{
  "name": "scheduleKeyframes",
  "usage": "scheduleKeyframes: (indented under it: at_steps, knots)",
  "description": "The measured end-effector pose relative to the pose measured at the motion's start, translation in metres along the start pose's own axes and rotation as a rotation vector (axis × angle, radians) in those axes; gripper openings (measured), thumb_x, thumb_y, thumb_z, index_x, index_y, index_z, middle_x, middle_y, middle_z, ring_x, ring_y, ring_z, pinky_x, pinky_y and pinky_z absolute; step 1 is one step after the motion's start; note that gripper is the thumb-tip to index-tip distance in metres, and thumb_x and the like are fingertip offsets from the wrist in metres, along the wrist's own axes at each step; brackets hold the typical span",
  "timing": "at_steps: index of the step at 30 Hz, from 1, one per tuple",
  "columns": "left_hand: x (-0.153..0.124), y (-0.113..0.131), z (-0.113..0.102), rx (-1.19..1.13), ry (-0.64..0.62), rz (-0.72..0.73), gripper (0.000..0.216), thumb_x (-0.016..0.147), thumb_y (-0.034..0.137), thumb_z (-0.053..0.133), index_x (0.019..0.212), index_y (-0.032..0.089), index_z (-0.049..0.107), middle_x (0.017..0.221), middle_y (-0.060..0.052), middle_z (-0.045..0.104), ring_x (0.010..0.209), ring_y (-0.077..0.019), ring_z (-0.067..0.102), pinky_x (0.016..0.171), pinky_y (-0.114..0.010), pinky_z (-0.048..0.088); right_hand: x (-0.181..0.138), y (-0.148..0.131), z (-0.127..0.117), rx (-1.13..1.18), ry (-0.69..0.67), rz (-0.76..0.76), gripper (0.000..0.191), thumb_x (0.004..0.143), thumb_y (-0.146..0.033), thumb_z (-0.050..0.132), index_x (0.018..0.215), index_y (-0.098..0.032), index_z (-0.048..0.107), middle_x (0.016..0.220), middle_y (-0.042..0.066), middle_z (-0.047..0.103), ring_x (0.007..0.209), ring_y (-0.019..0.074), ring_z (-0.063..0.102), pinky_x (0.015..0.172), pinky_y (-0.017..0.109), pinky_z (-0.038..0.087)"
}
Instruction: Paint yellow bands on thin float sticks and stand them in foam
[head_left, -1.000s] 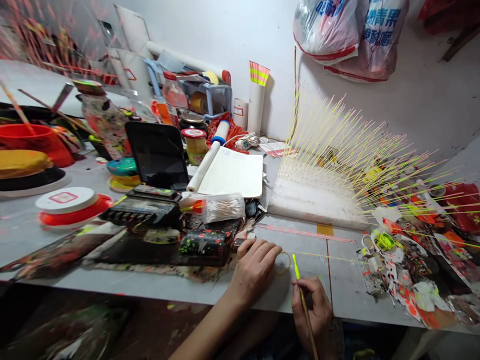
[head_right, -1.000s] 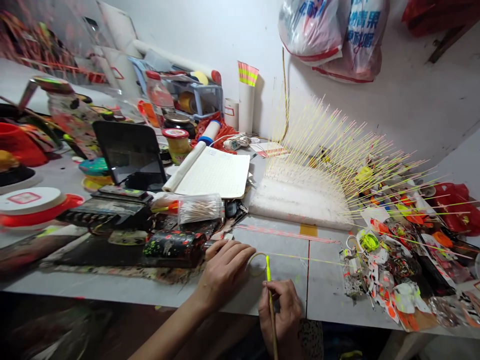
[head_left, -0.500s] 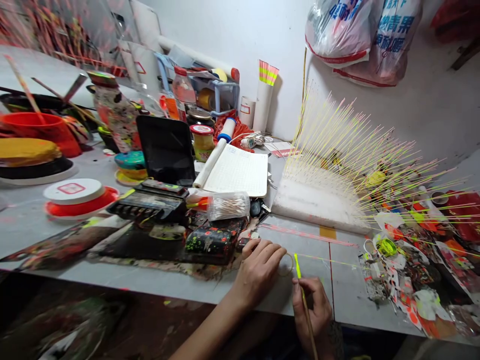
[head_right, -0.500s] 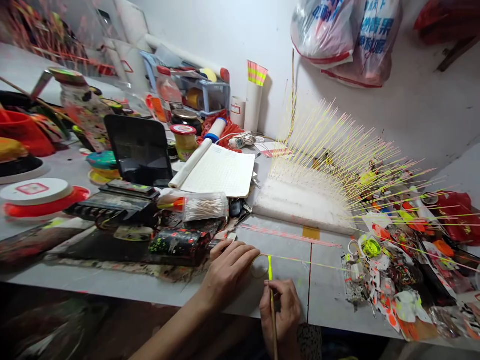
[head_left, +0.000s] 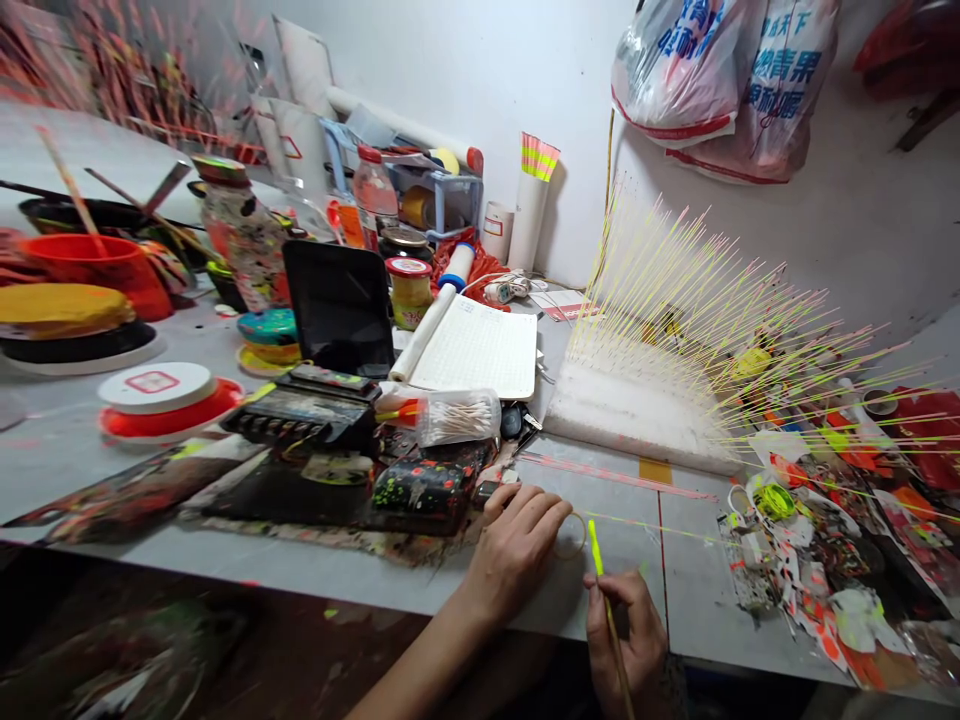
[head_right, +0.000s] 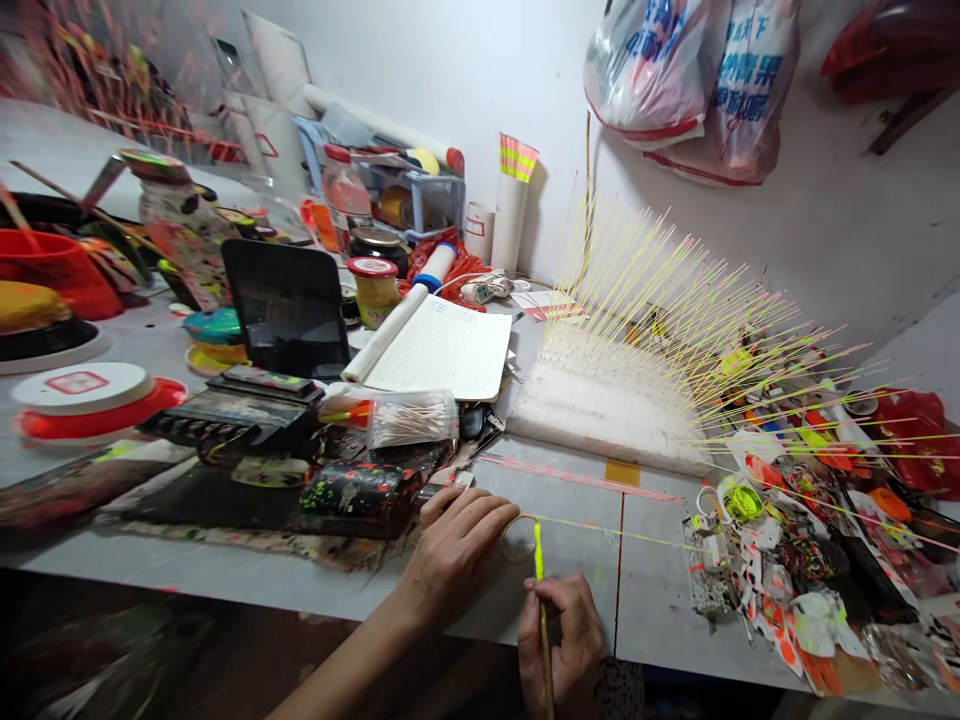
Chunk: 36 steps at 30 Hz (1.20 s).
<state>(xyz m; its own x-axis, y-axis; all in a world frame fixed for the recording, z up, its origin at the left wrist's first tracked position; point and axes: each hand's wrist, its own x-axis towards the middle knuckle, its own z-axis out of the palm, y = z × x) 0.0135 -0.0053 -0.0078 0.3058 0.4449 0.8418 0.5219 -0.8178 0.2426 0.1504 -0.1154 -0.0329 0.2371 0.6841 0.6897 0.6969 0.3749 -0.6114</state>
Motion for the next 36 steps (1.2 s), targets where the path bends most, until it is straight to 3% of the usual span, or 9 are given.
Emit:
scheduleKeyframes:
  at_steps: [7,20,27,36]
  knots:
    - [-0.003,-0.001,-0.006,0.071,0.005,-0.085,0.021,0.092,0.011,0.047,0.095,0.023,0.065,0.091,0.000,0.074,0.093,-0.0172,0.066,0.100,-0.039,0.032,0.003,-0.009,0.014,0.037,-0.007,-0.072,0.013,0.094,-0.013,0.054,0.101,-0.022,0.061,0.085,0.002,0.070,0.072,0.0139,0.066,0.066,0.024,0.055]
    - [-0.004,-0.001,-0.006,0.017,0.048,-0.122,0.025,0.096,0.012,0.043,0.093,0.022,0.065,0.088,0.001,0.074,0.090,-0.0165,0.064,0.104,-0.039,0.029,0.009,-0.009,0.026,-0.026,-0.020,-0.060,0.011,0.098,-0.019,0.053,0.098,-0.022,0.064,0.079,0.000,0.066,0.069,0.0121,0.063,0.066,0.021,0.053]
    - [-0.004,-0.001,-0.007,-0.001,0.052,-0.137,0.025,0.097,0.013,0.042,0.092,0.022,0.065,0.088,0.001,0.074,0.090,-0.0168,0.064,0.103,-0.039,0.029,0.019,-0.016,0.026,-0.052,-0.001,-0.114,0.012,0.099,-0.020,0.053,0.095,-0.021,0.064,0.076,-0.001,0.065,0.065,0.0112,0.062,0.062,0.019,0.052]
    - [-0.003,0.000,-0.007,0.000,0.077,-0.152,0.026,0.096,0.013,0.042,0.090,0.022,0.065,0.086,0.001,0.074,0.092,-0.0160,0.065,0.105,-0.037,0.029,0.014,-0.013,0.023,-0.054,0.013,-0.063,0.011,0.099,-0.022,0.054,0.094,-0.022,0.064,0.077,-0.002,0.065,0.068,0.0104,0.065,0.065,0.017,0.052]
